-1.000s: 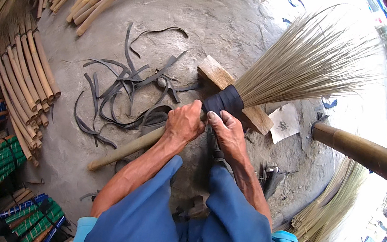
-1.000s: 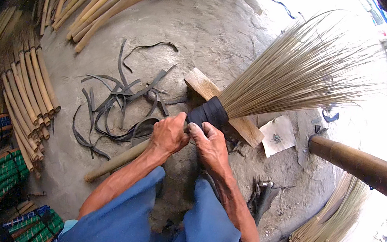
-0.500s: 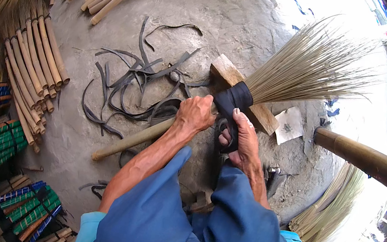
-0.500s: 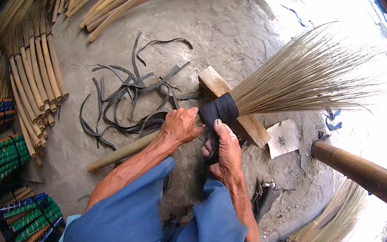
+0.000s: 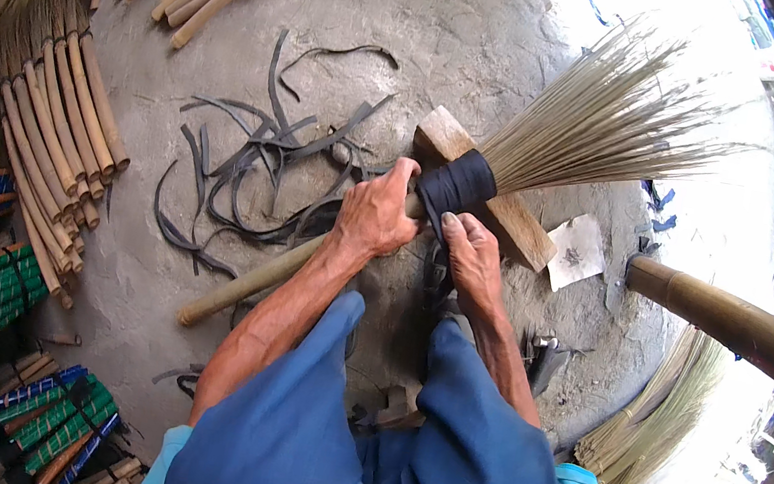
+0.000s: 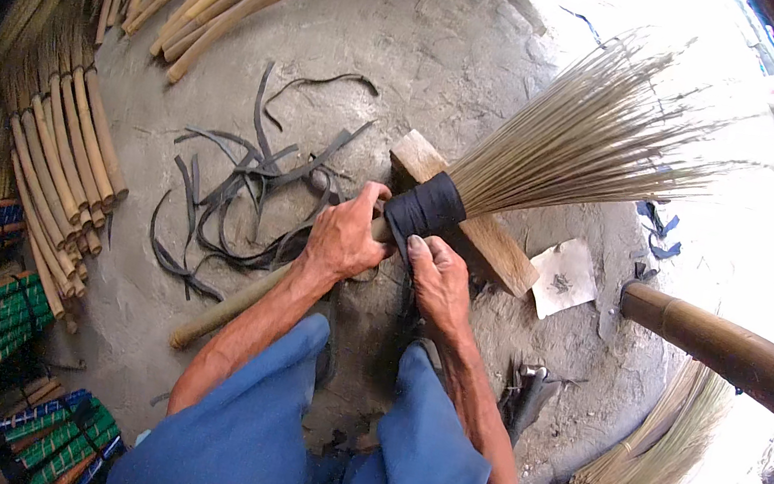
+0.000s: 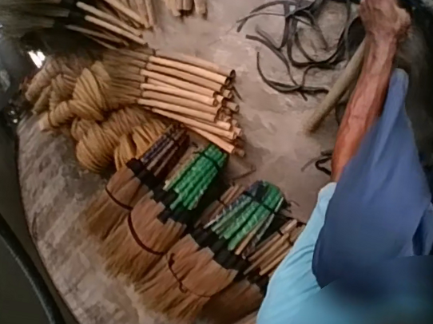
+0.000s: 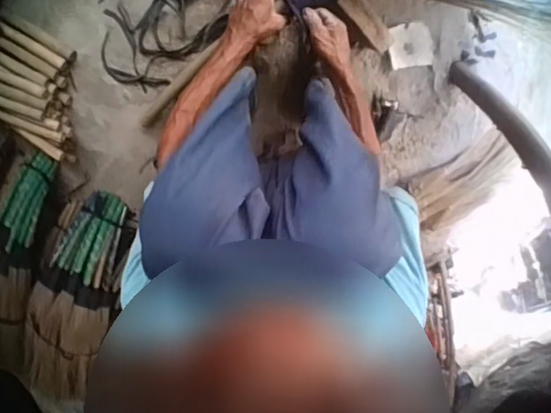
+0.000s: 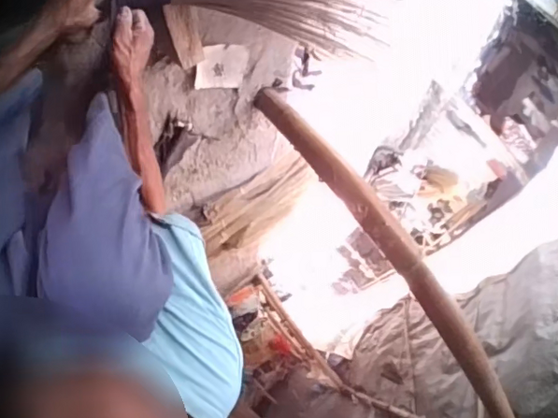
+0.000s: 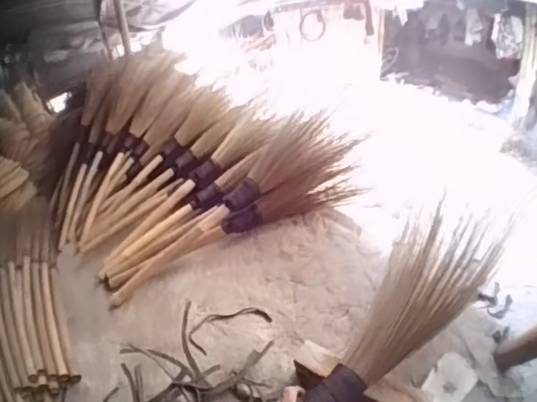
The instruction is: The person sits on the floor and wraps a black strap around the base of a broom made of thin sticks. They repeatedly pull and tighten the strap, then use a knife to cut the excess strap. The process is repeated to secure the broom head.
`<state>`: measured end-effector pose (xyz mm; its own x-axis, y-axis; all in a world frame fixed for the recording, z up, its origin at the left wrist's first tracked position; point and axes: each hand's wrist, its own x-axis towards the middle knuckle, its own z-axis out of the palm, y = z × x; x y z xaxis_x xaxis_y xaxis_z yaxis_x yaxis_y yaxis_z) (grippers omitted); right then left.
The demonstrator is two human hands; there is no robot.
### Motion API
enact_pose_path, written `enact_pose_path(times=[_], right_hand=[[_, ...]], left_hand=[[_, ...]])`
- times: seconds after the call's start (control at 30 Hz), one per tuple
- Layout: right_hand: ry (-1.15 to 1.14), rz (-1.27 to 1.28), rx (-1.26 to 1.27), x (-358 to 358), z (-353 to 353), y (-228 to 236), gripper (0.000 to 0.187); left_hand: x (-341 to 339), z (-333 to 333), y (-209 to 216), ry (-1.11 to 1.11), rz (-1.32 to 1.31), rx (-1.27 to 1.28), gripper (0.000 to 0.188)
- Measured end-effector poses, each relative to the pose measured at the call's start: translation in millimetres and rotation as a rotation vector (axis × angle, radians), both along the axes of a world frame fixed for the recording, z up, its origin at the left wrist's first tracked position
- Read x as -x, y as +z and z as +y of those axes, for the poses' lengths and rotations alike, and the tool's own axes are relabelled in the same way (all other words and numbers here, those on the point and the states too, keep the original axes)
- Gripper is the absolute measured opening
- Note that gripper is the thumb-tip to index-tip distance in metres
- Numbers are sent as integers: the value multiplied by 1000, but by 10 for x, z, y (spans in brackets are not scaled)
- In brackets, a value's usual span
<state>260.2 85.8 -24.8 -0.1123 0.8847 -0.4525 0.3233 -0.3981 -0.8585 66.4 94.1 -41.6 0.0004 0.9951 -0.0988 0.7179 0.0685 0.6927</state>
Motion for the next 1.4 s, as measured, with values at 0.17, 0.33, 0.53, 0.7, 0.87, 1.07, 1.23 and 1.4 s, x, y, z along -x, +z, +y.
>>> enact_pose_path(times=[0.17, 0.33, 0.53, 0.7, 0.87, 1.07, 1.23, 1.4], right_hand=[[73, 54, -63, 25, 197, -110, 41], [15, 164, 31, -23, 100, -46, 33], [13, 211, 31, -77, -17, 51, 27], [-78, 321, 48, -92, -45, 34, 23], [-149, 238, 26, -143, -4, -88, 23], [-122, 126, -45, -68, 56, -293, 30], [-55, 39, -55, -105, 40, -103, 35], [11, -173, -247, -66, -17, 210, 41]], left_hand=[[-145, -55, 36, 35, 100, 17, 66], [-195, -100, 37, 99, 28, -43, 77], [-95, -201, 18, 9, -101, -449, 42], [-72, -212, -49, 0, -107, -520, 28], [-48, -200, -25, -47, -70, -517, 31], [-129, -119, 48, 83, 53, -227, 46], [9, 7, 13, 47, -239, 32, 46], [-11, -41, -14, -59, -507, 314, 44]])
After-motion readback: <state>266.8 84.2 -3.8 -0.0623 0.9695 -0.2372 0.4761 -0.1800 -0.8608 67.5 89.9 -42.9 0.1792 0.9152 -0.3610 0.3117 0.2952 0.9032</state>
